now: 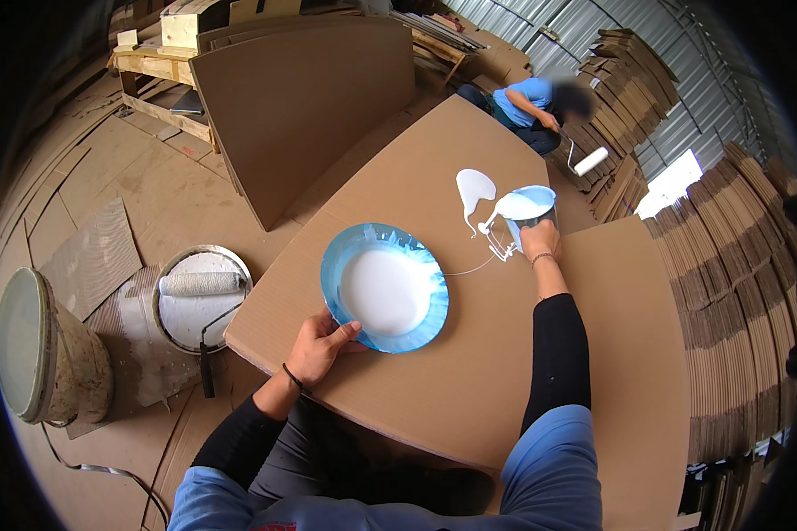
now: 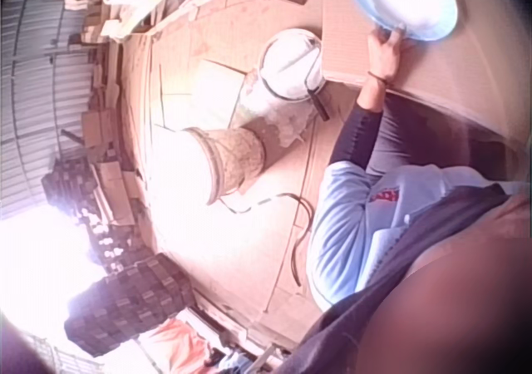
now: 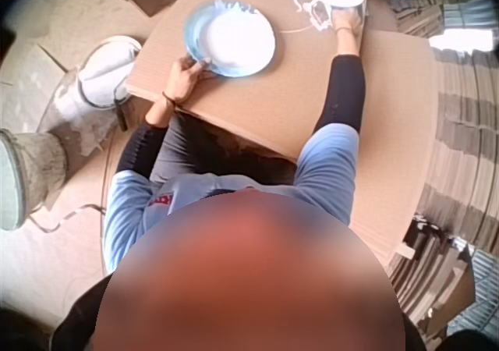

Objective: The person applies white glue to large flat boards using a paint roller, then presses another board on top to bond them. They repeat this process with multiple boards, pouring glue from a jug into a plate and spreading it evenly before stacking.

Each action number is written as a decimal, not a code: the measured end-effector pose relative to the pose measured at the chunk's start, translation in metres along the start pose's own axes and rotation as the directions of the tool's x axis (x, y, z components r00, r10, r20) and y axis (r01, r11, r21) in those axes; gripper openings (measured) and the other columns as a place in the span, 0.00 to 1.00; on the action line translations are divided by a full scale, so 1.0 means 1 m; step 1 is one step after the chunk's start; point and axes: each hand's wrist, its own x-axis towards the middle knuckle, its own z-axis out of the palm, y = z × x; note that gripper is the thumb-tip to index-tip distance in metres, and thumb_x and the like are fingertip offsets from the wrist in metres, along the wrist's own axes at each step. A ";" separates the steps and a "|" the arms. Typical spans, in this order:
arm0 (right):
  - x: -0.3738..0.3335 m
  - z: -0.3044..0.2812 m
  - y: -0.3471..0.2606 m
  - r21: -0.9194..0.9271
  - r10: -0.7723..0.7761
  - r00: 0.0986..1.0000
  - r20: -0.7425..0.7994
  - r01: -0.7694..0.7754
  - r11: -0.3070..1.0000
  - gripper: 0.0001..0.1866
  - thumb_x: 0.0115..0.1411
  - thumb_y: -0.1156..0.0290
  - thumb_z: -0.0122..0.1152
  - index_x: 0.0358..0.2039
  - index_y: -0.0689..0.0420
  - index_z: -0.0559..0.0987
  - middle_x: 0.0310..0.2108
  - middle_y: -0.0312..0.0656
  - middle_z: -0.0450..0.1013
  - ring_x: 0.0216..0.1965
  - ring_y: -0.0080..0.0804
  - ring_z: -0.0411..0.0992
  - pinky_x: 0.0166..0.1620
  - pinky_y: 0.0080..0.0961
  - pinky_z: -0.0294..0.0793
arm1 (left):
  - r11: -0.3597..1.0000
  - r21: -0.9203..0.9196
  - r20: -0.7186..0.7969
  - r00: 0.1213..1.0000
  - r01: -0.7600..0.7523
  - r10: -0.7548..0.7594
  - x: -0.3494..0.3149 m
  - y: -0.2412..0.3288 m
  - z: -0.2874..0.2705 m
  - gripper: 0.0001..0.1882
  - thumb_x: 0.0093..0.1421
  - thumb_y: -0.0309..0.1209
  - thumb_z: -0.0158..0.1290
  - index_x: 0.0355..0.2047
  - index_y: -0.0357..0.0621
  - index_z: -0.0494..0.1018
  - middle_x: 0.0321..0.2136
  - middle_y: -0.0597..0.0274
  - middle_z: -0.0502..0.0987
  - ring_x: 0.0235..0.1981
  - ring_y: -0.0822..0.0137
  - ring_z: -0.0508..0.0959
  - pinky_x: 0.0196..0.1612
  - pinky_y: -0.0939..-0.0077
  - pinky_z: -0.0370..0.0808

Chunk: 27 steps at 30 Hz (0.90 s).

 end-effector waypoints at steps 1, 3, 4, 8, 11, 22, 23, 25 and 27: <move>0.002 0.001 0.000 -0.007 0.013 1.000 -0.023 -0.013 1.000 0.17 0.50 0.63 0.60 0.38 0.59 0.80 0.39 0.52 0.77 0.44 0.50 0.75 0.42 0.40 0.75 | 1.000 0.000 -0.002 1.000 0.002 -0.002 0.000 0.000 0.000 0.19 0.65 0.30 0.48 0.51 0.29 0.63 0.43 0.52 0.74 0.44 0.62 0.77 0.45 0.69 0.79; 0.005 0.004 0.002 0.066 -0.014 0.996 -0.085 0.020 0.998 0.15 0.50 0.65 0.60 0.35 0.62 0.80 0.33 0.52 0.77 0.36 0.47 0.77 0.36 0.38 0.76 | 1.000 -0.004 -0.004 1.000 0.006 -0.006 0.000 0.000 0.000 0.19 0.65 0.30 0.48 0.52 0.29 0.63 0.44 0.52 0.74 0.44 0.62 0.77 0.45 0.69 0.79; 0.007 0.004 0.004 0.106 0.007 0.995 -0.095 0.003 0.994 0.14 0.50 0.67 0.60 0.33 0.64 0.79 0.29 0.52 0.78 0.32 0.46 0.78 0.32 0.37 0.76 | 1.000 -0.006 -0.004 1.000 0.009 -0.009 0.000 0.000 0.000 0.19 0.65 0.30 0.48 0.52 0.30 0.63 0.44 0.53 0.74 0.44 0.62 0.77 0.45 0.69 0.79; 0.003 -0.004 0.023 0.735 0.111 0.969 0.220 -0.240 0.635 0.07 0.55 0.73 0.56 0.23 0.61 0.72 0.15 0.37 0.67 0.14 0.22 0.63 0.16 0.21 0.59 | 1.000 -0.015 -0.019 1.000 0.004 -0.004 0.000 -0.001 0.000 0.20 0.65 0.30 0.48 0.53 0.30 0.63 0.44 0.53 0.73 0.44 0.63 0.77 0.45 0.69 0.79; -0.021 -0.013 0.049 0.812 0.099 0.945 0.312 -0.319 0.489 0.07 0.56 0.71 0.57 0.25 0.60 0.72 0.16 0.37 0.67 0.13 0.24 0.62 0.16 0.22 0.60 | 1.000 0.003 -0.010 1.000 -0.013 0.013 0.001 -0.002 -0.001 0.20 0.65 0.30 0.48 0.53 0.31 0.62 0.45 0.54 0.73 0.44 0.64 0.76 0.45 0.69 0.79; -0.156 -0.093 0.109 0.807 0.035 0.896 0.443 -0.415 0.420 0.09 0.57 0.67 0.60 0.24 0.57 0.72 0.17 0.36 0.68 0.14 0.21 0.63 0.17 0.22 0.61 | 1.000 0.014 -0.046 0.999 -0.016 0.017 0.004 -0.006 0.001 0.20 0.63 0.28 0.49 0.52 0.30 0.63 0.42 0.54 0.73 0.40 0.65 0.77 0.41 0.72 0.80; -0.168 -0.106 0.105 0.807 -0.020 0.905 0.424 -0.368 0.461 0.10 0.57 0.67 0.60 0.24 0.57 0.72 0.17 0.36 0.68 0.14 0.21 0.63 0.17 0.21 0.61 | 1.000 -0.003 -0.051 0.998 -0.023 0.023 0.005 -0.006 0.001 0.20 0.62 0.28 0.50 0.52 0.30 0.63 0.42 0.54 0.73 0.40 0.65 0.77 0.40 0.73 0.80; -0.193 -0.132 0.086 0.846 -0.120 0.878 0.463 -0.397 0.357 0.08 0.57 0.68 0.59 0.27 0.57 0.72 0.17 0.34 0.66 0.14 0.20 0.62 0.16 0.19 0.60 | 0.998 -0.036 -0.108 0.993 -0.057 0.053 0.003 -0.002 0.003 0.19 0.61 0.26 0.51 0.50 0.28 0.63 0.40 0.54 0.72 0.39 0.64 0.77 0.38 0.73 0.81; -0.223 -0.150 0.058 0.871 -0.174 0.907 0.382 -0.291 0.396 0.09 0.57 0.67 0.59 0.29 0.58 0.72 0.17 0.33 0.65 0.13 0.18 0.61 0.15 0.16 0.59 | 0.989 -0.146 -0.126 0.992 0.010 -0.028 -0.004 0.006 0.005 0.20 0.62 0.25 0.50 0.51 0.27 0.61 0.40 0.52 0.72 0.37 0.63 0.78 0.37 0.75 0.82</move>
